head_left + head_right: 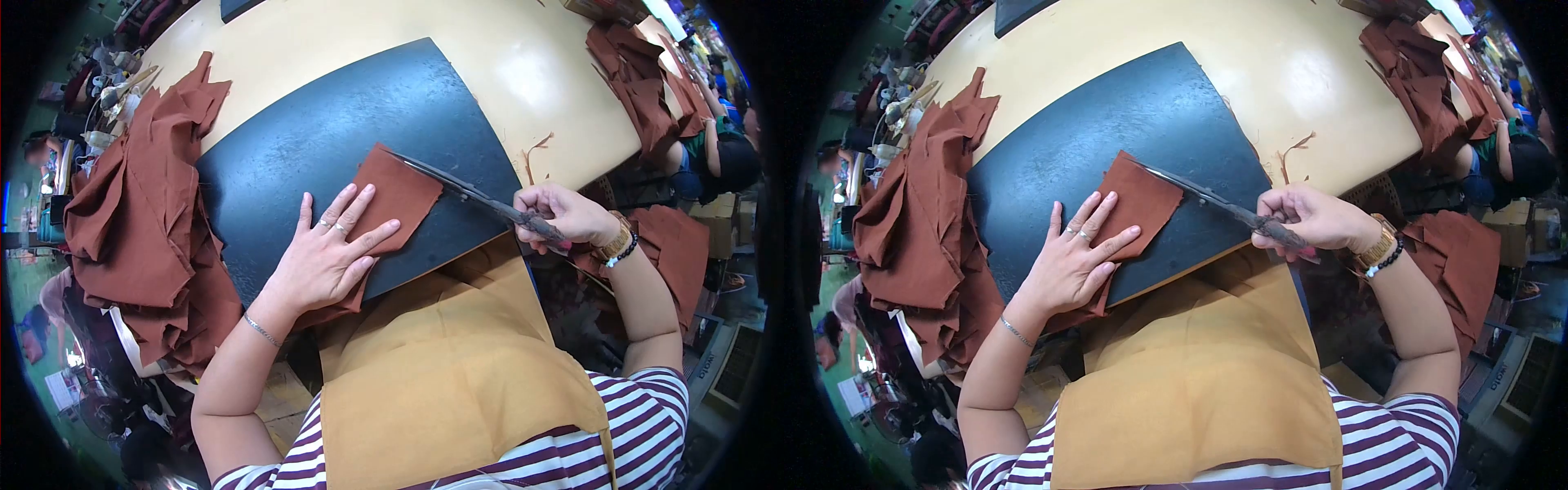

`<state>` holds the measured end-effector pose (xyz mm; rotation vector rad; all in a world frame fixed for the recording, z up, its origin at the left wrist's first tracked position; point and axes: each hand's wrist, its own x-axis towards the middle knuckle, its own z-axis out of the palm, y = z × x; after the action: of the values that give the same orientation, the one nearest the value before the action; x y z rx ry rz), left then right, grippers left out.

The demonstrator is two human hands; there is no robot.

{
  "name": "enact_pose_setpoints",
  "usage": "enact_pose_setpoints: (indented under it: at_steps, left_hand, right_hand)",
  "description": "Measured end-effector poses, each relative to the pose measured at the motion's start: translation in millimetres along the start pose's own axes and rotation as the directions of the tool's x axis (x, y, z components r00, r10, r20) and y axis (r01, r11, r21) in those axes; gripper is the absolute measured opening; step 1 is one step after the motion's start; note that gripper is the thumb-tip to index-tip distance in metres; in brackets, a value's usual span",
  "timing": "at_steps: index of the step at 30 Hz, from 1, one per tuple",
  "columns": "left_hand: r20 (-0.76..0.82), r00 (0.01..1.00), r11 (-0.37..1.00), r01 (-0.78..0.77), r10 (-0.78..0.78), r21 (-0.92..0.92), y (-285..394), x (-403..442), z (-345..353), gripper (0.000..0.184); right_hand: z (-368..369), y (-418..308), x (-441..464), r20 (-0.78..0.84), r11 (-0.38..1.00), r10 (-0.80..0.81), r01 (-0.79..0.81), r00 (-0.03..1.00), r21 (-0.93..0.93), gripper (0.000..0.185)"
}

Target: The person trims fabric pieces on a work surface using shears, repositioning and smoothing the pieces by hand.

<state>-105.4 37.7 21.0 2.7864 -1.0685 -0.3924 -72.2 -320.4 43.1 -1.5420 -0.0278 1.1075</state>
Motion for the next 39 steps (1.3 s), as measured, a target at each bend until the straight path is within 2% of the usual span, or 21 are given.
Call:
enact_pose_setpoints:
  at_steps: [5,8,11,14,17,23,26,28,30,32,34,35,36,38,39]
  left_hand:
    - [-0.007,1.0,1.0,0.003,-0.003,0.004,0,0,0,0.049]
    - [-0.011,1.0,1.0,0.001,-0.001,0.002,0,-1,1,0.049]
    - [-0.005,1.0,1.0,-0.001,0.001,-0.004,0,1,0,0.049]
    - [0.003,1.0,1.0,-0.004,0.004,-0.002,0,1,-2,0.049]
    - [0.001,1.0,1.0,-0.003,0.003,-0.004,1,0,-1,0.049]
    - [-0.012,1.0,1.0,-0.006,0.006,0.004,0,0,0,0.05]
    - [-0.02,1.0,1.0,-0.01,0.01,-0.001,0,-1,0,0.05]
    - [-0.026,1.0,1.0,-0.01,0.01,0.0,0,0,-1,0.05]
    - [-0.065,0.998,1.0,-0.001,-0.001,-0.03,-2,-1,3,0.048]
    - [-0.093,0.996,1.0,0.014,-0.015,-0.016,-9,6,-3,0.046]
    - [-0.107,0.993,0.999,0.044,-0.041,0.023,-23,17,-17,0.043]
    - [-0.196,0.979,0.998,0.054,-0.052,0.008,-33,27,-24,0.038]
    - [-0.245,0.966,0.995,0.091,-0.081,0.03,-42,38,-41,0.034]
    - [-0.471,0.882,0.975,0.085,0.021,0.203,-70,66,-76,0.028]
    - [-0.527,0.849,0.941,0.209,-0.039,0.265,-92,82,-90,0.026]
  right_hand:
    - [1,-7,4,-0.002,1.0,-0.015,0.015,1.0,-0.007,0.026]
    - [0,-11,-3,-0.03,0.995,0.04,-0.043,0.999,-0.094,0.026]
    - [0,-14,-5,-0.021,0.995,0.049,-0.051,0.999,-0.086,0.026]
    - [5,-15,4,-0.004,0.998,-0.012,0.012,1.0,-0.055,0.027]
    - [8,-25,9,0.007,0.999,0.013,-0.013,1.0,-0.041,0.028]
    - [3,-29,7,-0.011,0.991,0.021,-0.022,1.0,-0.135,0.027]
    - [-12,-22,3,-0.026,0.991,-0.005,0.001,1.0,-0.132,0.026]
    - [-28,-2,5,-0.131,0.99,-0.138,0.14,0.982,0.007,0.022]
    - [-46,13,9,-0.274,0.942,-0.265,0.309,0.925,0.132,0.02]
    - [-68,29,20,-0.47,0.889,-0.397,0.458,0.788,0.018,0.017]
    - [-87,45,33,-0.625,0.832,-0.498,0.535,0.602,-0.147,0.016]
    - [-97,57,42,-0.682,0.782,-0.515,0.611,0.519,-0.126,0.014]
    - [-93,53,41,-0.742,0.746,-0.47,0.665,0.478,-0.045,0.014]
    - [-97,60,52,-0.802,0.648,-0.495,0.757,0.334,-0.085,0.013]
    - [-96,61,54,-0.802,0.595,-0.51,0.8,0.309,-0.07,0.014]
